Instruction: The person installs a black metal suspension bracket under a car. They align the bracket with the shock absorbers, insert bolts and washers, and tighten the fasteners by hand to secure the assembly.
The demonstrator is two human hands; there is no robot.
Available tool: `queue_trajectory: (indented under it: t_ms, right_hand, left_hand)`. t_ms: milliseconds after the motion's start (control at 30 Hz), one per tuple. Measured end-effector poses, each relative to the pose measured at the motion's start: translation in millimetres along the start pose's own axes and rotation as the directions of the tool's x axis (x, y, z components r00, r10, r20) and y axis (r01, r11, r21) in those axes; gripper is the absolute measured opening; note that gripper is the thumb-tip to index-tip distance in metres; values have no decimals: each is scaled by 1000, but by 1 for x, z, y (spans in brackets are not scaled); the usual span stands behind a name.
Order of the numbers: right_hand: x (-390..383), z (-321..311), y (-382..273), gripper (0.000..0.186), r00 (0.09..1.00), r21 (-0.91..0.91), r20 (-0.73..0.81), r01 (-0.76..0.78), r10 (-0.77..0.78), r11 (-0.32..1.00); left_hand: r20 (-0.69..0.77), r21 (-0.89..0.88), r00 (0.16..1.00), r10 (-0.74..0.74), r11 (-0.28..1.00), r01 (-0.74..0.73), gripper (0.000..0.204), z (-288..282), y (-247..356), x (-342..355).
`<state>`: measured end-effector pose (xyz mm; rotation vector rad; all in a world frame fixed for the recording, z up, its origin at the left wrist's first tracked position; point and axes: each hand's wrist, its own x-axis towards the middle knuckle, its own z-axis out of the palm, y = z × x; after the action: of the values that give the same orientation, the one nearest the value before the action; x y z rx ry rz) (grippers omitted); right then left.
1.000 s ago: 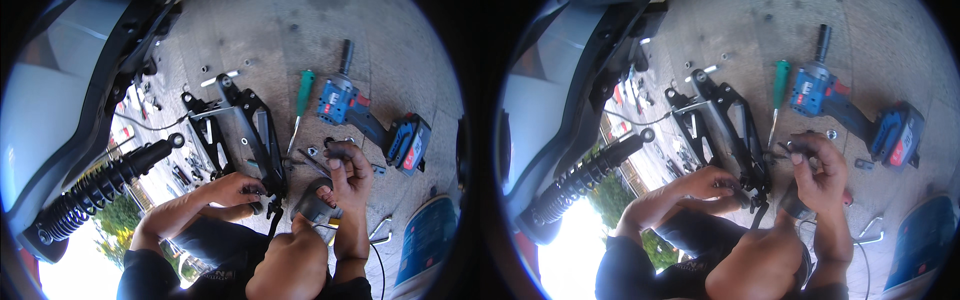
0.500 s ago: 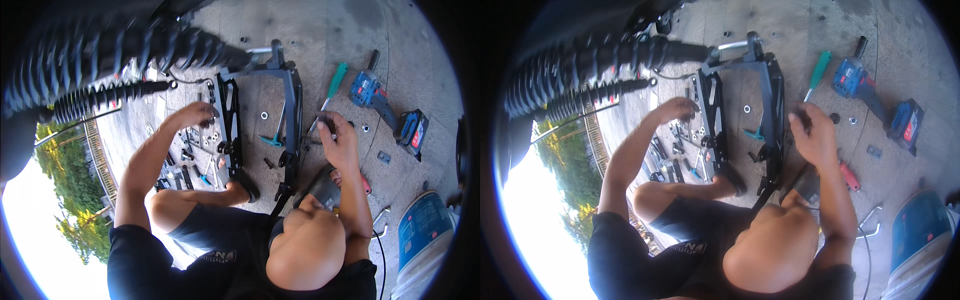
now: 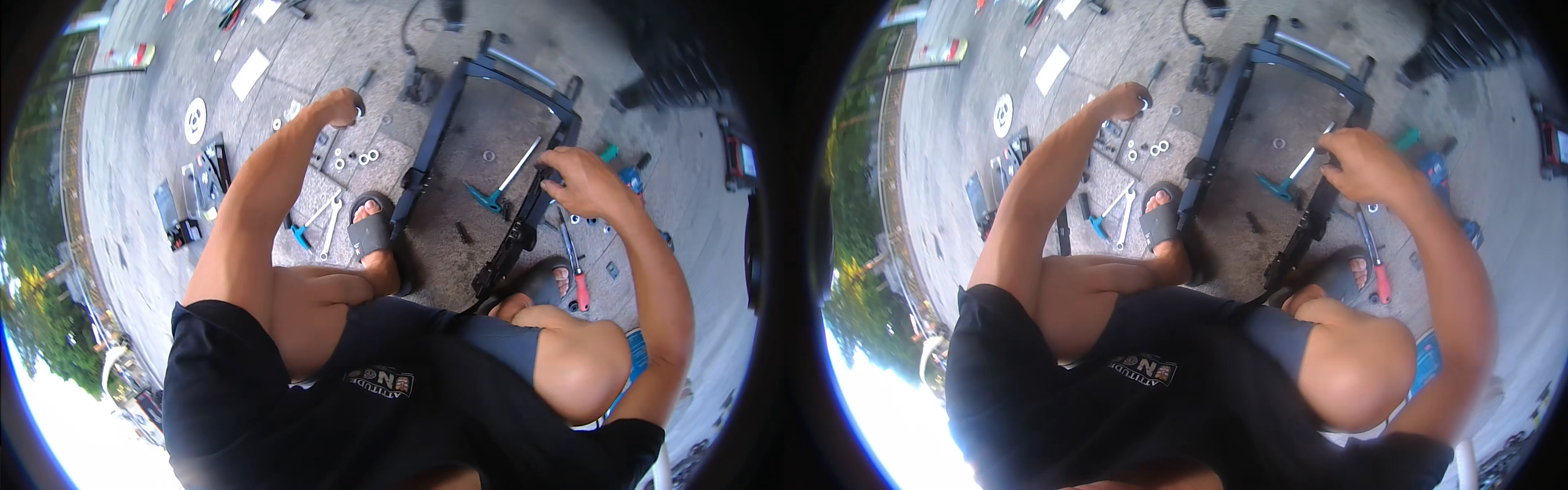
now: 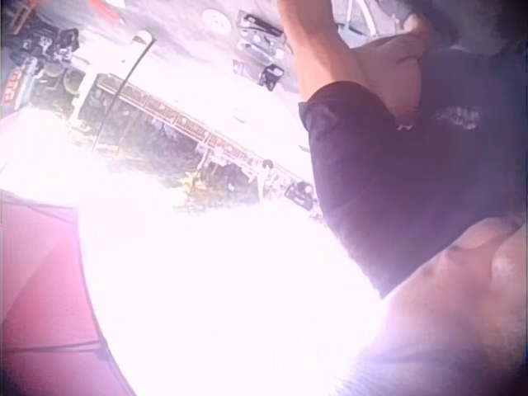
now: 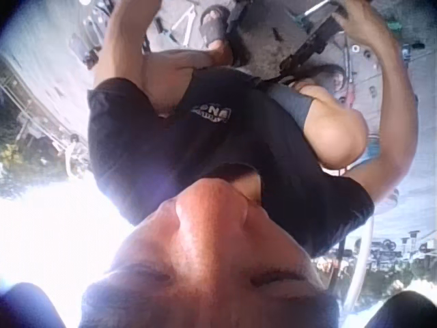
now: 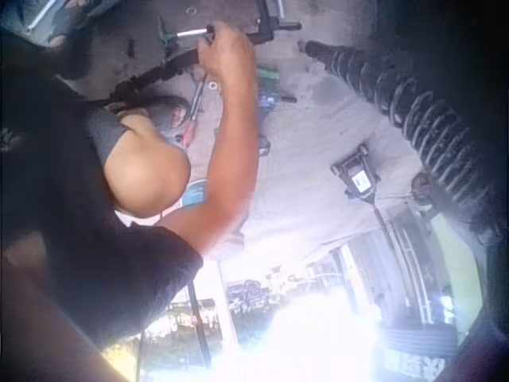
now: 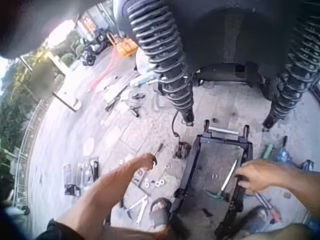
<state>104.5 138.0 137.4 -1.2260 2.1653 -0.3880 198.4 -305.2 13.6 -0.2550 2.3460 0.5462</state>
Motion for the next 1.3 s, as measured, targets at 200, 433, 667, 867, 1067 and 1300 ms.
queue_trajectory:
  t_ms: [200,433,667,867,1067,1300]
  right_hand:
    - [78,-11,-39,31,998,-73,70,3,2,997]
    - [111,58,-50,36,917,-4,379,137,-125,991]
    - [134,61,-49,39,926,-92,376,12,24,996]
    - [133,59,-35,37,918,-116,371,-102,139,988]
    - [131,41,-10,33,935,-62,119,-330,335,942]
    - [172,17,46,22,620,479,-340,-532,707,698]
  left_hand:
    - [-128,-767,896,-425,615,182,24,-11,-98,-20]
    - [-125,-984,738,-663,-10,-176,23,8,-150,-51]
    - [-160,-876,641,-751,407,259,31,61,-142,-16]
    - [-158,-954,894,-419,298,-29,22,52,-54,49]
    - [-216,-957,946,-242,244,-156,16,24,1,86]
    - [218,-925,897,386,374,64,14,34,23,73]
